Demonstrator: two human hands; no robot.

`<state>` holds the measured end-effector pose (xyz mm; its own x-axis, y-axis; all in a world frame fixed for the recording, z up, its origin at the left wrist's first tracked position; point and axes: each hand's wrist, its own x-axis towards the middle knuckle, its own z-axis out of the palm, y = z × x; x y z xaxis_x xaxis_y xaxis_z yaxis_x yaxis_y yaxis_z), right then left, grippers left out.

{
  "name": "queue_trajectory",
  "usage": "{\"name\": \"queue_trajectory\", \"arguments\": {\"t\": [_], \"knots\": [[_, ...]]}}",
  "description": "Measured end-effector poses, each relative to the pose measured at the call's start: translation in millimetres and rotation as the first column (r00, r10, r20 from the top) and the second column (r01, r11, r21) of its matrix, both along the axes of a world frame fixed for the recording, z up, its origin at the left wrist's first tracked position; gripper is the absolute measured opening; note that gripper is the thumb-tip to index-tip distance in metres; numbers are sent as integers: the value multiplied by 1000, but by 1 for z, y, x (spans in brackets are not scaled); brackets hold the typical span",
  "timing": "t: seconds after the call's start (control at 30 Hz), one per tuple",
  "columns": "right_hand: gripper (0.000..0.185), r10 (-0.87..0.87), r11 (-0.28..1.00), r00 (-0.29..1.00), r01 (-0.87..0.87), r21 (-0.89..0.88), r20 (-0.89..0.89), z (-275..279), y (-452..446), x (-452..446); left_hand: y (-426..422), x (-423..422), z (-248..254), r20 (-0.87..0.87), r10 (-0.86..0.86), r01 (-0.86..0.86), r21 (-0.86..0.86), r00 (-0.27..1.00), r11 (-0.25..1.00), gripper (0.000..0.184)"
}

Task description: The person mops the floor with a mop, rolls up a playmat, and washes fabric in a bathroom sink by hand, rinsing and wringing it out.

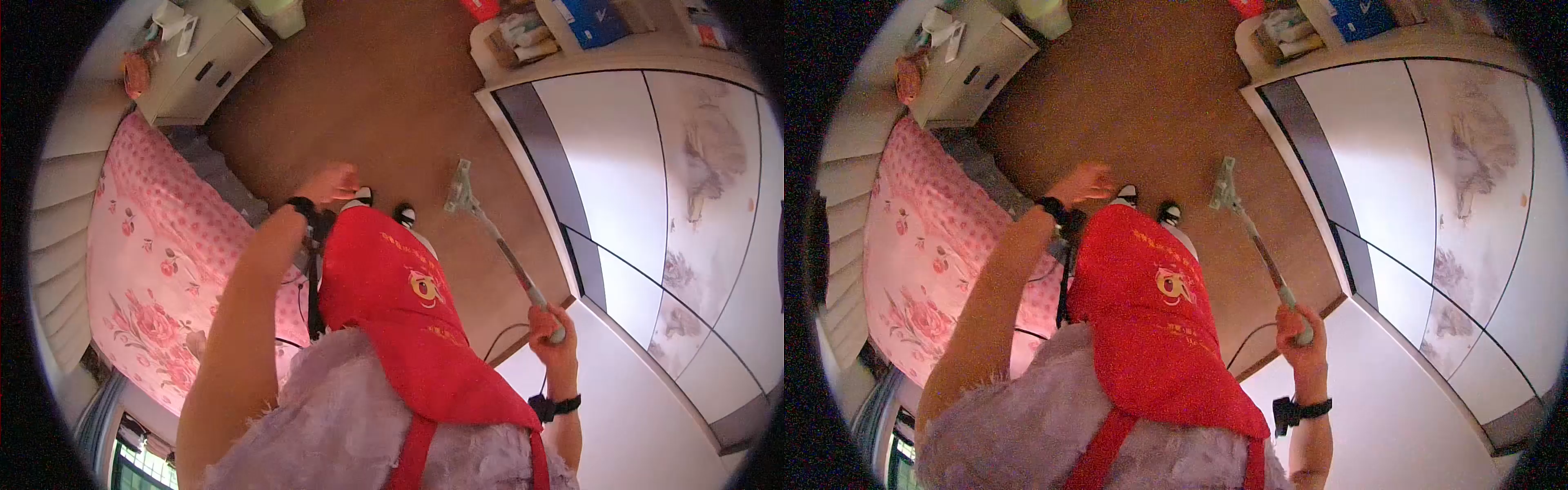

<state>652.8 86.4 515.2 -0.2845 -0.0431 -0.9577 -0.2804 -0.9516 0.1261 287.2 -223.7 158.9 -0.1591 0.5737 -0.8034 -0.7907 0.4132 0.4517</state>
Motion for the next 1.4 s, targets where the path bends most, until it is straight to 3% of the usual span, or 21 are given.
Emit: {"name": "queue_trajectory", "arguments": {"t": [0.03,0.1,0.13,0.2,0.23,0.3,0.43,0.5,0.57,0.67,0.77,0.8,0.87,0.97,1.0,1.07,1.17,1.2,1.3,1.33,1.4], "knots": [[23,20,1000,1000,-20,-14,-9,-3,4,-4,23,23,8,-126,-124,136,94,984,986,37],[24,61,997,997,-62,-38,-45,-10,10,-7,66,65,41,-136,-247,261,97,959,960,39],[23,96,993,990,-102,-59,-100,-15,11,-5,86,78,61,-6,-250,250,22,968,968,39],[23,165,977,963,-189,-95,-211,-23,12,-1,106,99,74,20,-378,376,74,925,924,42],[22,135,984,976,-152,-93,-170,-23,12,-2,116,108,78,29,-443,439,93,896,894,44],[20,60,994,995,-67,-91,-82,-17,5,-5,139,133,76,253,-481,443,195,839,875,52],[18,-83,979,968,35,-199,-238,-11,-3,-7,200,192,89,407,-354,364,55,842,930,47],[20,-220,954,942,153,-259,-252,-2,-6,-6,228,226,67,463,-171,204,-23,870,979,44],[20,-289,935,918,209,-288,-273,-5,-7,4,249,265,3,486,151,-121,-94,861,988,39],[17,-254,950,914,175,-259,-315,-23,-13,41,255,269,13,138,-36,24,84,990,996,28],[18,-191,963,911,101,-251,-365,-49,-25,76,257,285,33,244,151,-131,-98,958,987,17],[19,-216,948,896,96,-304,-389,-59,-33,89,254,290,30,231,65,-53,-57,971,997,17],[25,-183,941,865,16,-338,-468,-89,-51,117,247,302,14,202,-105,102,24,974,994,17],[33,-292,884,845,61,-463,-447,-107,-67,97,266,322,-20,6,-8,10,-305,1000,952,20],[27,-52,976,918,-38,-216,-394,-109,-73,91,267,328,-49,-26,2,-9,-297,1000,955,20],[28,-178,952,910,62,-301,-375,-122,-79,88,258,337,-92,-121,-31,-4,-283,992,959,21],[26,-243,943,887,121,-311,-393,-141,-83,86,237,312,-90,-418,-237,129,-269,877,954,22],[26,-240,950,904,143,-279,-353,-145,-86,90,238,318,-115,-203,-85,19,-307,975,952,21],[24,-283,935,904,185,-303,-321,-153,-93,106,227,305,-76,-149,-158,111,-285,976,952,16],[23,-306,924,893,193,-331,-331,-156,-94,113,225,316,-89,-68,-63,47,-216,996,975,12],[22,-347,901,883,221,-373,-317,-162,-97,134,228,331,-92,-69,-130,96,-372,989,923,12]]}}
